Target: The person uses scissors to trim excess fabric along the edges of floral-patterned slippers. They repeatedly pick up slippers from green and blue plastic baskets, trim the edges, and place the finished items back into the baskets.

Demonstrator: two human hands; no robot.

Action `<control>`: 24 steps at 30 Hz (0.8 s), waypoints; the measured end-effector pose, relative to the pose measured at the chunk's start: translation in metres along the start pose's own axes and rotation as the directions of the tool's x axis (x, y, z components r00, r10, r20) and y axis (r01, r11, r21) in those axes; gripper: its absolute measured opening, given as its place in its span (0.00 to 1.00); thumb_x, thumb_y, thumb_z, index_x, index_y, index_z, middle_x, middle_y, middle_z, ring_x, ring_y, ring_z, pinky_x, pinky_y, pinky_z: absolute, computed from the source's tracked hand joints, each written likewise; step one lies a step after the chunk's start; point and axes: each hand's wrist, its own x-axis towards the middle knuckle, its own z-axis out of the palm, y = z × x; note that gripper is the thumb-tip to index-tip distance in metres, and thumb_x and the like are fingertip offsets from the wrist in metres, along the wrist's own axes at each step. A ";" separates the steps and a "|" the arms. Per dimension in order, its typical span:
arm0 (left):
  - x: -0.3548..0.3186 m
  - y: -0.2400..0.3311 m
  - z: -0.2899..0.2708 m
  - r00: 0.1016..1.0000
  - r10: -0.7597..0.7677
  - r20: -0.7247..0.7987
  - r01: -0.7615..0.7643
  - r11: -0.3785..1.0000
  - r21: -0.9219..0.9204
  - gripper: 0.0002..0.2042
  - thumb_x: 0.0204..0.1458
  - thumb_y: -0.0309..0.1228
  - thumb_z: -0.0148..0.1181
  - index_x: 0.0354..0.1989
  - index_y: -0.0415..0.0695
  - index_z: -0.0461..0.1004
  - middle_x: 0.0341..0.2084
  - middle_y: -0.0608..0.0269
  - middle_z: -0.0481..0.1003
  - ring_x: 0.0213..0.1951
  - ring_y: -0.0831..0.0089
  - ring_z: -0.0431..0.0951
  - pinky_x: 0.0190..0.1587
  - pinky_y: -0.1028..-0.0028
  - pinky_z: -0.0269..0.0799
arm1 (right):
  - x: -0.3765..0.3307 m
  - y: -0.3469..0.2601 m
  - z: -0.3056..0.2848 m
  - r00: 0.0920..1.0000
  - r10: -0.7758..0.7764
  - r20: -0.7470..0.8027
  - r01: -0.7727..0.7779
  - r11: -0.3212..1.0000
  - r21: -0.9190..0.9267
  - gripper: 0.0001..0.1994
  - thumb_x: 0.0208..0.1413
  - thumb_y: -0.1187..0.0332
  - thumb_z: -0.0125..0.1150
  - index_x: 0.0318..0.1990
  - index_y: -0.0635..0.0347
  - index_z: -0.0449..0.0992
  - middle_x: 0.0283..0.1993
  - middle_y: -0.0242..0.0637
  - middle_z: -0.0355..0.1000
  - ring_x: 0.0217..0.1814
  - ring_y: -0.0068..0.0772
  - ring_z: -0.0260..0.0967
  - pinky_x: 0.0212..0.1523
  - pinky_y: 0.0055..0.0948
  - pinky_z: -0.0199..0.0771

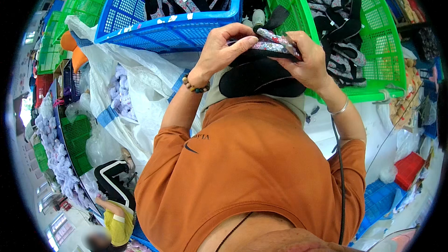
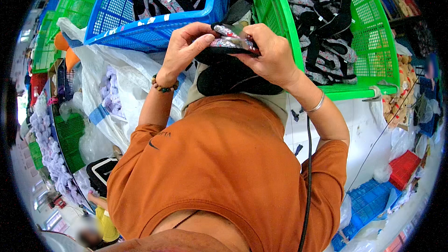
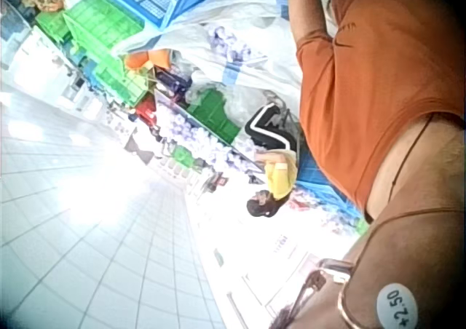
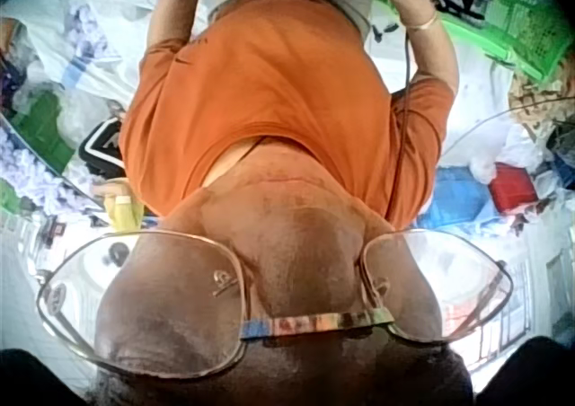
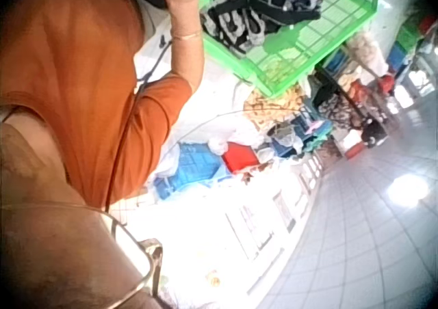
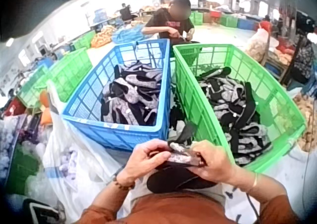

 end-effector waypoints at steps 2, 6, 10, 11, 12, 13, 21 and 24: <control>0.002 0.004 0.002 0.991 0.132 0.024 -0.133 0.990 0.051 0.11 0.50 0.33 0.61 0.37 0.38 0.75 0.34 0.63 0.75 0.34 0.79 0.73 0.37 0.79 0.70 | 0.003 -0.002 0.002 0.997 -0.069 -0.037 0.069 0.998 -0.013 0.20 0.34 0.73 0.71 0.36 0.61 0.68 0.34 0.41 0.70 0.29 0.41 0.70 0.26 0.29 0.71; 0.013 0.022 0.004 0.988 0.154 0.000 -0.153 0.985 -0.077 0.14 0.48 0.32 0.64 0.41 0.38 0.73 0.32 0.64 0.74 0.35 0.79 0.74 0.38 0.80 0.70 | 0.009 -0.003 0.000 0.968 -0.243 -0.057 0.236 0.965 -0.112 0.21 0.30 0.76 0.69 0.36 0.61 0.67 0.35 0.41 0.71 0.28 0.40 0.71 0.25 0.29 0.72; 0.018 0.027 0.005 0.981 0.192 0.014 -0.192 0.980 0.043 0.16 0.44 0.33 0.67 0.40 0.38 0.72 0.32 0.64 0.74 0.34 0.79 0.74 0.39 0.79 0.70 | 0.007 -0.007 -0.004 0.968 -0.244 -0.062 0.231 0.958 -0.171 0.21 0.29 0.82 0.65 0.36 0.61 0.67 0.35 0.42 0.72 0.30 0.39 0.72 0.26 0.28 0.72; 0.018 0.026 0.003 0.985 0.158 0.062 -0.163 0.982 0.090 0.14 0.45 0.26 0.65 0.40 0.37 0.71 0.36 0.66 0.72 0.39 0.79 0.71 0.45 0.79 0.66 | 0.004 -0.006 -0.003 0.967 -0.251 -0.050 0.234 0.946 -0.222 0.20 0.30 0.79 0.66 0.36 0.61 0.67 0.35 0.41 0.72 0.29 0.39 0.71 0.25 0.28 0.71; 0.021 0.022 0.002 0.965 0.252 0.076 -0.261 0.949 0.175 0.15 0.44 0.30 0.66 0.38 0.37 0.72 0.34 0.66 0.72 0.37 0.78 0.71 0.43 0.79 0.67 | 0.001 -0.005 -0.002 0.966 -0.257 -0.038 0.238 0.932 -0.273 0.20 0.30 0.77 0.67 0.36 0.61 0.67 0.36 0.40 0.71 0.29 0.39 0.71 0.24 0.29 0.71; 0.026 0.016 0.000 0.935 0.342 0.098 -0.356 0.899 0.257 0.16 0.42 0.33 0.68 0.35 0.37 0.72 0.32 0.65 0.73 0.35 0.78 0.72 0.41 0.78 0.67 | -0.001 -0.004 -0.001 0.965 -0.262 -0.025 0.240 0.915 -0.323 0.20 0.31 0.75 0.67 0.36 0.61 0.67 0.36 0.39 0.71 0.28 0.39 0.71 0.23 0.29 0.71; 0.022 -0.017 0.002 0.978 -0.026 0.209 0.076 0.969 -0.235 0.09 0.48 0.31 0.64 0.31 0.39 0.72 0.24 0.75 0.68 0.27 0.89 0.65 0.28 0.86 0.61 | 0.001 -0.002 -0.012 0.973 0.126 0.195 -0.169 0.960 0.222 0.21 0.35 0.63 0.75 0.35 0.62 0.71 0.32 0.35 0.66 0.27 0.25 0.65 0.28 0.22 0.68; 0.021 -0.003 0.008 0.971 -0.025 0.239 0.084 0.967 -0.239 0.09 0.49 0.30 0.62 0.33 0.38 0.72 0.24 0.75 0.68 0.27 0.89 0.65 0.27 0.86 0.60 | 0.002 0.005 -0.014 0.929 0.354 0.104 -0.369 0.903 0.219 0.19 0.36 0.64 0.74 0.33 0.63 0.71 0.27 0.31 0.65 0.24 0.19 0.59 0.24 0.18 0.61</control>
